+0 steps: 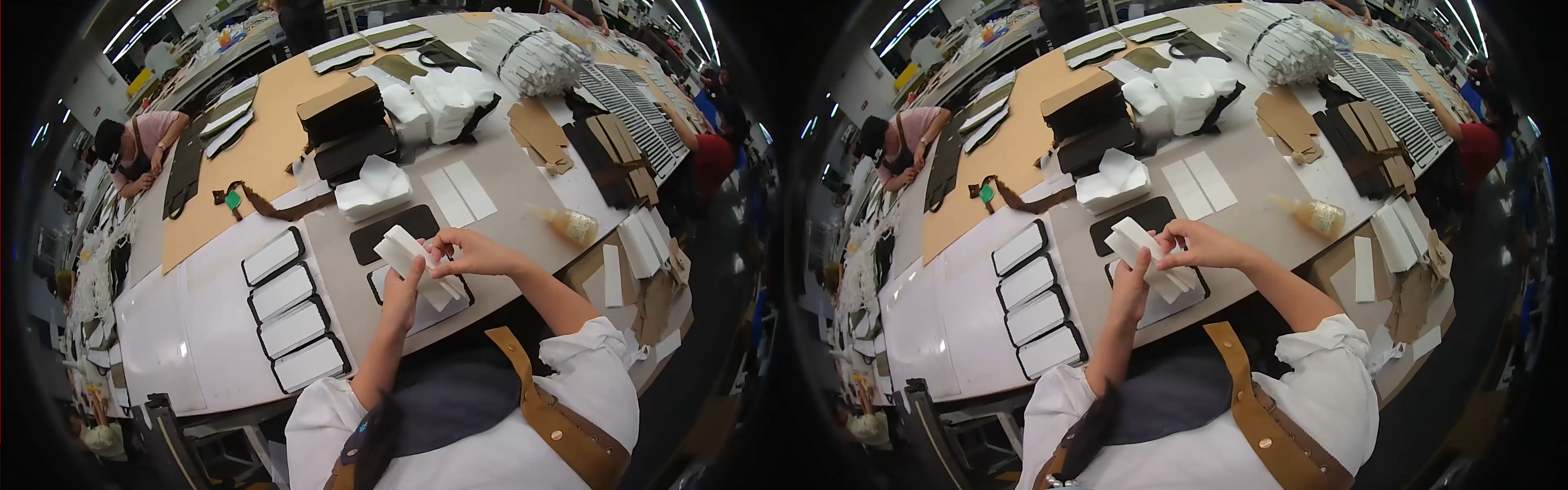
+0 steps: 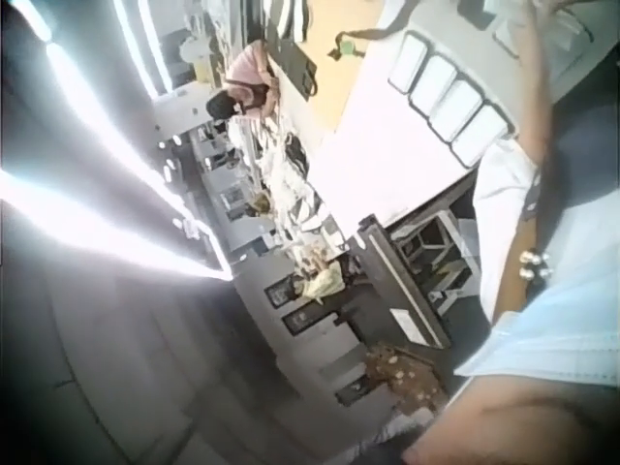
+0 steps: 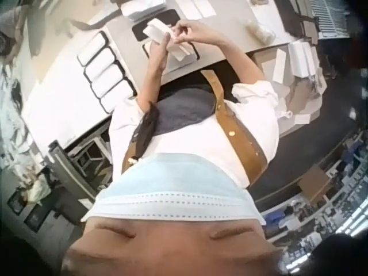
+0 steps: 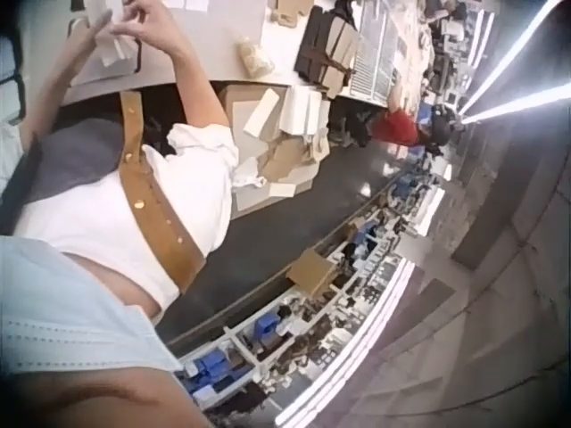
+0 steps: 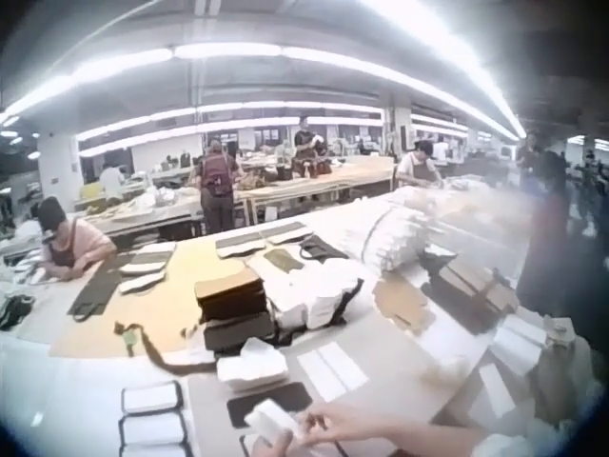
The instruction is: Applying protective film to leather panels and organizing adhesive-coated strips in a workshop.
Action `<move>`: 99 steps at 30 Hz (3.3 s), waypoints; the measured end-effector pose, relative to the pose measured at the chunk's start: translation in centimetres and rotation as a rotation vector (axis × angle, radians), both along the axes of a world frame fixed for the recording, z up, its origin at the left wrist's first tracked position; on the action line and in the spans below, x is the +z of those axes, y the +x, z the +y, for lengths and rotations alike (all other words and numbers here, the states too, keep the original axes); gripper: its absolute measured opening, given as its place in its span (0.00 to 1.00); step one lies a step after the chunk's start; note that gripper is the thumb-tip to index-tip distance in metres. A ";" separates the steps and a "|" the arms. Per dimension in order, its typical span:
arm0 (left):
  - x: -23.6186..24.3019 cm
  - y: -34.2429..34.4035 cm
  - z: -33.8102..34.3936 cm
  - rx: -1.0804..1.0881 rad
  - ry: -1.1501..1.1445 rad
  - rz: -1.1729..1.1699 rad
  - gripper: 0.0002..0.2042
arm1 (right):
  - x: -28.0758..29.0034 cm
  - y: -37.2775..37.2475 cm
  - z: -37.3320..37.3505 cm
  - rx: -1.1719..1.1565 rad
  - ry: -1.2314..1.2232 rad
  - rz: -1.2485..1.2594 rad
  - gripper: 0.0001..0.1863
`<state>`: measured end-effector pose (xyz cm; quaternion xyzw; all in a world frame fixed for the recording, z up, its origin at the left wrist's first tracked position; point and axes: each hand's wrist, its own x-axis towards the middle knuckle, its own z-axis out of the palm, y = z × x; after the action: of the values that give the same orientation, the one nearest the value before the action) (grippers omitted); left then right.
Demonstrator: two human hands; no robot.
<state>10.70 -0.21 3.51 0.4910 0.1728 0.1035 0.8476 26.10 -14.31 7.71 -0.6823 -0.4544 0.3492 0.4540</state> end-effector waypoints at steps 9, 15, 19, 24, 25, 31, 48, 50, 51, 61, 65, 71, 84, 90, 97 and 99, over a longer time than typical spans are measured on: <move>-0.2 -0.6 0.1 0.034 -0.147 -0.021 0.35 | -0.3 5.3 -1.9 -0.402 0.108 -0.331 0.15; 0.9 -1.0 -0.8 -0.038 -0.074 -0.013 0.35 | -5.5 19.6 -5.8 -0.820 -0.196 -0.269 0.16; 0.8 -0.9 -1.0 -0.072 -0.093 -0.028 0.34 | -8.5 22.2 -7.1 -0.783 -0.253 -0.380 0.15; 0.4 -1.5 -0.9 -0.050 -0.095 -0.010 0.34 | -7.5 20.4 -4.3 -0.762 -0.453 -0.539 0.14; 0.4 -1.5 -0.9 -0.052 -0.094 -0.017 0.34 | -7.3 20.1 -4.2 -0.765 -0.451 -0.537 0.14; 0.2 -1.2 -1.3 -0.064 -0.092 -0.023 0.34 | -6.7 19.0 -4.2 -0.717 -0.554 -0.639 0.16; -0.1 -0.7 -1.9 -0.077 -0.205 0.010 0.33 | -1.0 11.1 -20.4 -0.806 -0.922 -0.778 0.31; -0.1 -0.4 -2.3 -0.115 -0.261 0.006 0.33 | -3.7 11.1 -21.2 -0.912 -0.822 -1.083 0.31; -0.1 -0.4 -2.5 -0.130 -0.252 0.025 0.35 | -4.1 10.7 -20.8 -0.988 -0.695 -1.383 0.30; -0.7 0.0 -3.6 -0.046 0.157 -0.007 0.28 | -1.3 -4.1 -4.6 -0.196 0.194 -0.002 0.30; -0.5 -0.3 -3.2 -0.050 0.087 0.011 0.28 | -1.6 -3.2 -4.9 -0.155 0.146 0.158 0.30; -0.3 -0.4 -3.4 -0.076 0.028 -0.016 0.29 | -0.9 -2.3 -6.0 -0.093 0.105 0.289 0.24; 0.5 -0.7 -3.6 -0.103 -0.002 0.021 0.33 | -4.6 16.9 -9.7 -0.922 0.039 -0.375 0.14; 0.3 -1.6 -3.2 -0.084 0.023 0.040 0.34 | -5.5 21.2 -8.1 -0.884 -0.391 -0.638 0.15; -0.1 -1.4 -3.3 -0.084 -0.001 0.053 0.34 | -7.3 22.1 -7.6 -0.804 -0.572 -0.691 0.13; -0.1 -1.5 -3.2 -0.092 -0.002 0.054 0.34 | -7.0 21.7 -7.4 -0.793 -0.592 -0.682 0.14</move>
<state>9.19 -3.44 3.44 0.5000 0.1728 0.0510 0.8471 47.83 -21.69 0.69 -0.9708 -0.1687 0.0265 0.1687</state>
